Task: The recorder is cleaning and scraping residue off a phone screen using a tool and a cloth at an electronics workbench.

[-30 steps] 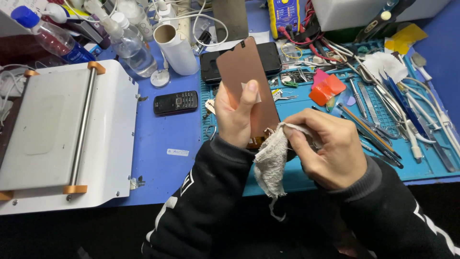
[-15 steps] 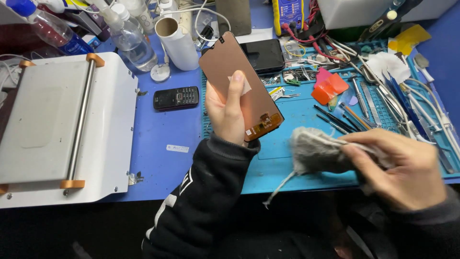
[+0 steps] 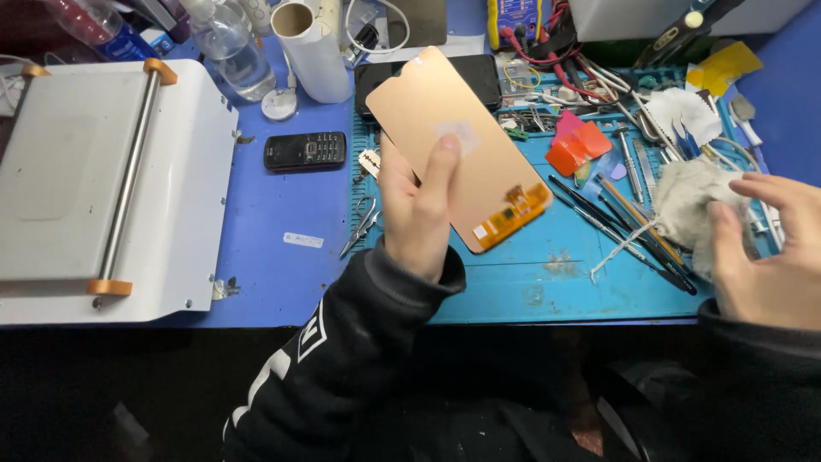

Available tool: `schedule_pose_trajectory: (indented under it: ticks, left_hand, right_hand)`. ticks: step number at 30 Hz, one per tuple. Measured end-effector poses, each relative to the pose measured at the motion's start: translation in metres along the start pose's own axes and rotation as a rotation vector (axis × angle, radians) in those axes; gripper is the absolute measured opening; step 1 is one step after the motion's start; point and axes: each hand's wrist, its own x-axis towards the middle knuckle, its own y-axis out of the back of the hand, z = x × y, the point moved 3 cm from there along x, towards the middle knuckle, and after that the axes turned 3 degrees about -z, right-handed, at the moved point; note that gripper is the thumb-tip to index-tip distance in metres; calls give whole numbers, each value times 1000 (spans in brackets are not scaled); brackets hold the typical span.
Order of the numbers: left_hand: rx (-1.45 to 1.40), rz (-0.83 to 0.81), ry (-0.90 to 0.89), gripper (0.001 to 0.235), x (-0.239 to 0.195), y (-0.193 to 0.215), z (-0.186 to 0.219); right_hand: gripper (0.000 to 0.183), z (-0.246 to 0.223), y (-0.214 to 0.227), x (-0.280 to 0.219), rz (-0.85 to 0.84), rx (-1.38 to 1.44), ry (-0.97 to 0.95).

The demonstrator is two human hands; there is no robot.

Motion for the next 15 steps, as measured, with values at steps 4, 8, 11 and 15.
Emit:
schedule_pose_trajectory:
  ticks: [4, 8, 11, 15]
  left_hand:
    - [222, -145, -59, 32, -26, -22, 21]
    - [231, -159, -4, 35, -39, -33, 22]
    - [248, -155, -1, 39, -44, -34, 22]
    - [318, -169, -42, 44, -48, -35, 26]
  right_hand:
    - [19, -67, 14, 5, 7, 105, 90]
    - [28, -91, -7, 17, -191, 639, -162]
    - [27, -88, -36, 5, -410, 1065, -359]
    - [18, -81, -48, -6, -462, 1119, -468]
